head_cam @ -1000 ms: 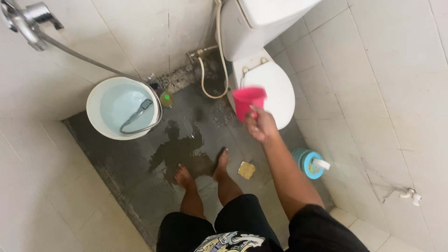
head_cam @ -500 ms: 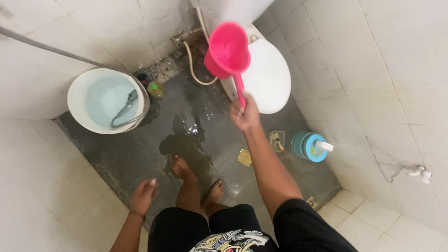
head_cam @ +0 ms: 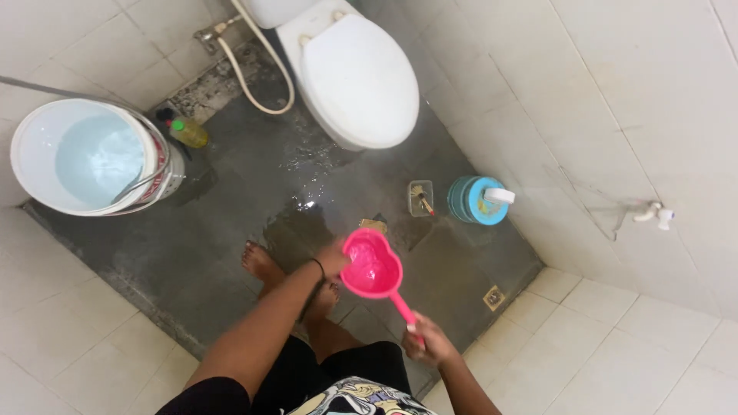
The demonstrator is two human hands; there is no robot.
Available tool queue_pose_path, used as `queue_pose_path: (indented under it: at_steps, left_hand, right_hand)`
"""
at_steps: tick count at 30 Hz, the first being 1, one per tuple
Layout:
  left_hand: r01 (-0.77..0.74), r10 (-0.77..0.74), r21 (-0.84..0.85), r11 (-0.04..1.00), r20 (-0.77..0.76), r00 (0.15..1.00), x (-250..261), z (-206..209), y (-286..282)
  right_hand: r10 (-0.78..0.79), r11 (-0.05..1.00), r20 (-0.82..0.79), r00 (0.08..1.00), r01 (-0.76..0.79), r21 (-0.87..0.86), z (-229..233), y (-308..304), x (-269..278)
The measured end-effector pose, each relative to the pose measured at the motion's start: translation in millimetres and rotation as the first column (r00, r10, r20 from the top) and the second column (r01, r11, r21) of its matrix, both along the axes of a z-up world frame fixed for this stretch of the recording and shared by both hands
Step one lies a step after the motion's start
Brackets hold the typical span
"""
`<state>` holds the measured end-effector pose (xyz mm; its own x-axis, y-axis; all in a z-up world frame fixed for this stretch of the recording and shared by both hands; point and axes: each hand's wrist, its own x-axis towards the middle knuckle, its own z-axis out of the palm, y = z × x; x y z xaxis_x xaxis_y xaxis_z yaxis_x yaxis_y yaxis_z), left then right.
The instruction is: Scrub the floor and wall tiles around a toilet using a brush and cleaning solution.
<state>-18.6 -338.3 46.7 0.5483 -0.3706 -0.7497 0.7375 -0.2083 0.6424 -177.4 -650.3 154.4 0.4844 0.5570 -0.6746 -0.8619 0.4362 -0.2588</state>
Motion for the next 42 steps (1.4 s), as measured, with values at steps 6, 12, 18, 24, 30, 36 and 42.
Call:
queue_pose_path:
  at_steps: [6, 12, 18, 24, 30, 36, 42]
  left_hand:
    - [0.344, -0.342, 0.005, 0.939, -0.106, 0.934, -55.5, 56.0, -96.5]
    - [0.818, -0.816, 0.091, 0.568, 0.194, 0.544, -140.1, -33.3, -155.5]
    - [0.725, -0.910, 0.550, 0.415, 0.270, 0.315, -186.0, -141.7, -54.2]
    - [0.446, -0.535, 0.689, 0.572, -0.099, 0.839, -202.8, -169.7, 144.5]
    - [0.050, 0.215, 0.691, 0.721, -0.291, 0.932, -186.9, -82.1, 229.5]
    - [0.174, -0.053, 0.529, 0.831, -0.235, 0.971, -199.8, -124.6, 215.7]
    - [-0.469, 0.488, 0.152, 0.870, -0.402, 0.775, -140.9, -90.1, 201.4]
  right_hand:
    - [0.267, 0.882, -0.110, 0.957, -0.289, -0.373, 4.8, -65.4, -87.7]
    - [-0.143, 0.926, -0.269, 0.952, 0.033, -0.376, 6.5, -76.8, -164.0]
    - [-0.355, 0.911, -0.339, 0.871, 0.240, -0.336, -144.0, -79.7, -135.4]
    - [-0.411, 0.903, -0.135, 0.901, 0.383, -0.196, -230.0, 26.4, 86.1]
    - [-0.676, 0.732, -0.102, 0.730, 0.648, -0.210, -242.1, 152.2, 292.5]
    - [-0.522, 0.815, 0.070, 0.850, 0.521, -0.253, -199.1, 236.1, 295.1]
    - [-0.173, 0.950, -0.284, 0.943, 0.084, -0.301, -199.6, 331.4, 178.4]
